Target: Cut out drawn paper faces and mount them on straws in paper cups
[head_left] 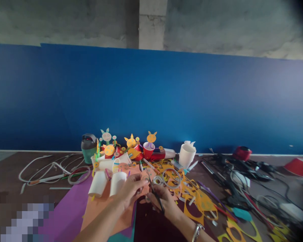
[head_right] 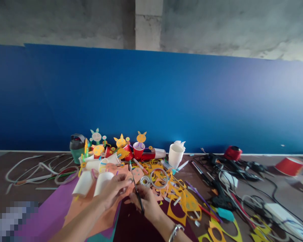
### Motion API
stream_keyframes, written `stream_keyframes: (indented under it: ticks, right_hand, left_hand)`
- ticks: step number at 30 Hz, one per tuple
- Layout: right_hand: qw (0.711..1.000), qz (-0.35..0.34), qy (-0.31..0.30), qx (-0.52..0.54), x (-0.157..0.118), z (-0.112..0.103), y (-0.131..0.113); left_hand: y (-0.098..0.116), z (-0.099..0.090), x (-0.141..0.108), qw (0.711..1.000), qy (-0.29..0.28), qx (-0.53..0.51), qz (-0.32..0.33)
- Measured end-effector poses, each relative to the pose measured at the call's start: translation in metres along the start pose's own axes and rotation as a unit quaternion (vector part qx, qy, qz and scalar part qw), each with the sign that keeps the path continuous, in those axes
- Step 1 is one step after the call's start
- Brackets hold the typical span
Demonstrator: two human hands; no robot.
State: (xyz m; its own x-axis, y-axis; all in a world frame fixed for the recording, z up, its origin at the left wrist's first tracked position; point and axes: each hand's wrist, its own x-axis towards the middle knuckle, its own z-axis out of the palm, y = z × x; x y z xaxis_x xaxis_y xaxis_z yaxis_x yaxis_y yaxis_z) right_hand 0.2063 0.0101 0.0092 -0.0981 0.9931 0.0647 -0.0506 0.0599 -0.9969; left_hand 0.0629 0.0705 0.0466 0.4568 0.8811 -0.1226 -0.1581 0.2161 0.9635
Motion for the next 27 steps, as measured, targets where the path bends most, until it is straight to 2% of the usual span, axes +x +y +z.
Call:
stream_keyframes:
  ticks: [5, 11, 17, 27]
  right_hand:
    - [1.000, -0.006, -0.007, 0.014, 0.0000, 0.0008, -0.0007]
    - [0.999, -0.011, -0.020, 0.025, -0.0006, 0.0006, -0.0017]
    - [1.000, -0.010, -0.008, 0.026, -0.0001, 0.0003, 0.0030]
    - [1.000, -0.004, 0.003, 0.007, -0.0001, -0.0005, 0.0033]
  left_hand:
    - [-0.0009, 0.0044, -0.0022, 0.998, -0.019, -0.056, -0.018]
    - [-0.0006, 0.0015, -0.0009, 0.997, -0.058, -0.043, -0.012]
    - [-0.0003, -0.0010, 0.0007, 0.999, -0.029, -0.035, -0.020]
    - [-0.0041, -0.0036, 0.0031, 0.999, -0.011, -0.038, -0.023]
